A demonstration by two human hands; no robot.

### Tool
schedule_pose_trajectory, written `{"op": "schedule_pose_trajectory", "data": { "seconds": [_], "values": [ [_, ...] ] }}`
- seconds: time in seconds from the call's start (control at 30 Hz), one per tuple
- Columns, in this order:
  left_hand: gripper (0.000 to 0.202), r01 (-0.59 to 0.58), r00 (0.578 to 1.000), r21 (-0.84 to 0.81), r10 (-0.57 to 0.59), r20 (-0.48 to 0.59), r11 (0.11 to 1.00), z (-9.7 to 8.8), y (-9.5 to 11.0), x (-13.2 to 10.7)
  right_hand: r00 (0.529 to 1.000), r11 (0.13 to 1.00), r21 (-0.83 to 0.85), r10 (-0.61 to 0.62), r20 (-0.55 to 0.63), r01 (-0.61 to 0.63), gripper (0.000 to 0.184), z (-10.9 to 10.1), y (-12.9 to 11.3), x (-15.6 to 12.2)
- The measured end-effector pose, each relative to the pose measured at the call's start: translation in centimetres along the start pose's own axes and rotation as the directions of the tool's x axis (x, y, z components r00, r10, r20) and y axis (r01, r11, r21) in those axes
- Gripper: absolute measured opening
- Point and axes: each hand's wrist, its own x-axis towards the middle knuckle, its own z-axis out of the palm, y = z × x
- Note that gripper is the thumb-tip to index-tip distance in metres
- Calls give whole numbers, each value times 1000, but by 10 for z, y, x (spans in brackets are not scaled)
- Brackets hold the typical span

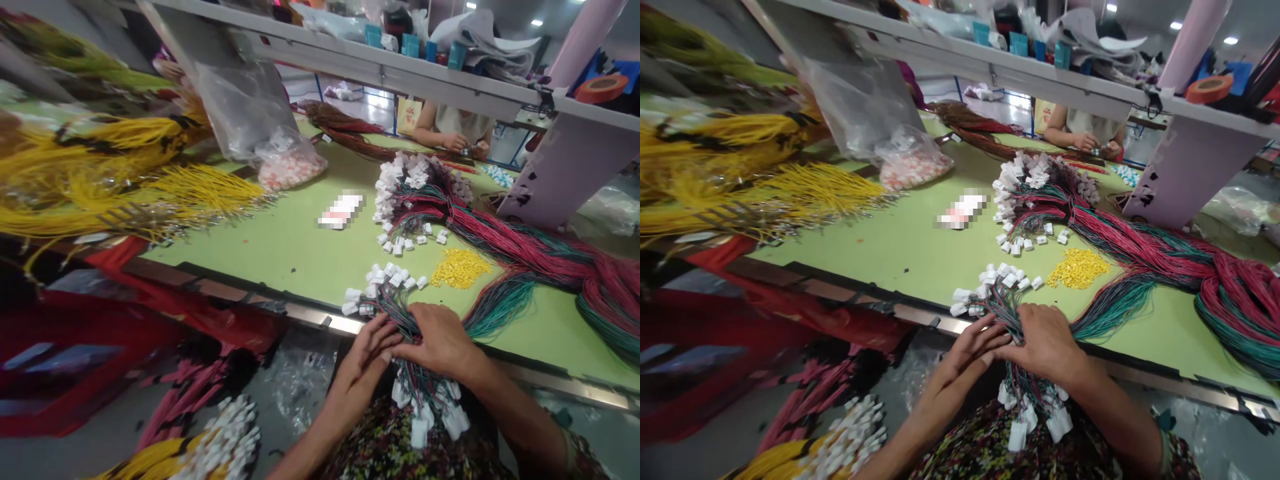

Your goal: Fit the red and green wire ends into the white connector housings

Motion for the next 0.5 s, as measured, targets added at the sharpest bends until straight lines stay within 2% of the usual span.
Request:
{"op": "schedule_pose_trajectory", "data": {
  "seconds": [0.07, 0.1, 0.17, 0.23, 0.27, 0.33, 0.4, 0.5],
  "values": [
    [54, -29, 999, -17, 29, 20, 999, 2, 0, -2, 1000, 997, 75, -8, -10, 8, 24, 15, -1, 5],
    [53, -45, 999, -17, 45, -6, 999, 1, 0, -3, 998, 992, 126, -4, -57, 11, 24, 22, 0, 4],
    [45, -70, 988, -12, 68, -137, 997, -1, 1, -4, 978, 975, 218, 4, -208, 42, 31, 33, 4, 0],
    [34, -33, 972, -25, 27, -235, 999, -2, 3, -4, 925, 960, 253, -15, -379, 119, 34, 40, 6, -6],
    [32, 9, 974, -43, -18, -224, 999, -1, 5, -3, 890, 955, 248, -32, -454, 161, 33, 42, 7, -10],
    [36, 104, 990, -93, -113, -87, 990, 2, 9, 0, 825, 946, 227, -69, -560, 233, 30, 44, 7, -15],
    [44, 158, 987, -149, -154, 36, 976, 7, 12, 3, 766, 934, 195, -114, -633, 300, 29, 44, 6, -20],
    [41, 164, 986, -183, -156, 57, 969, 13, 12, 7, 689, 906, 138, -199, -697, 401, 32, 45, 7, -25]
  ]
}}
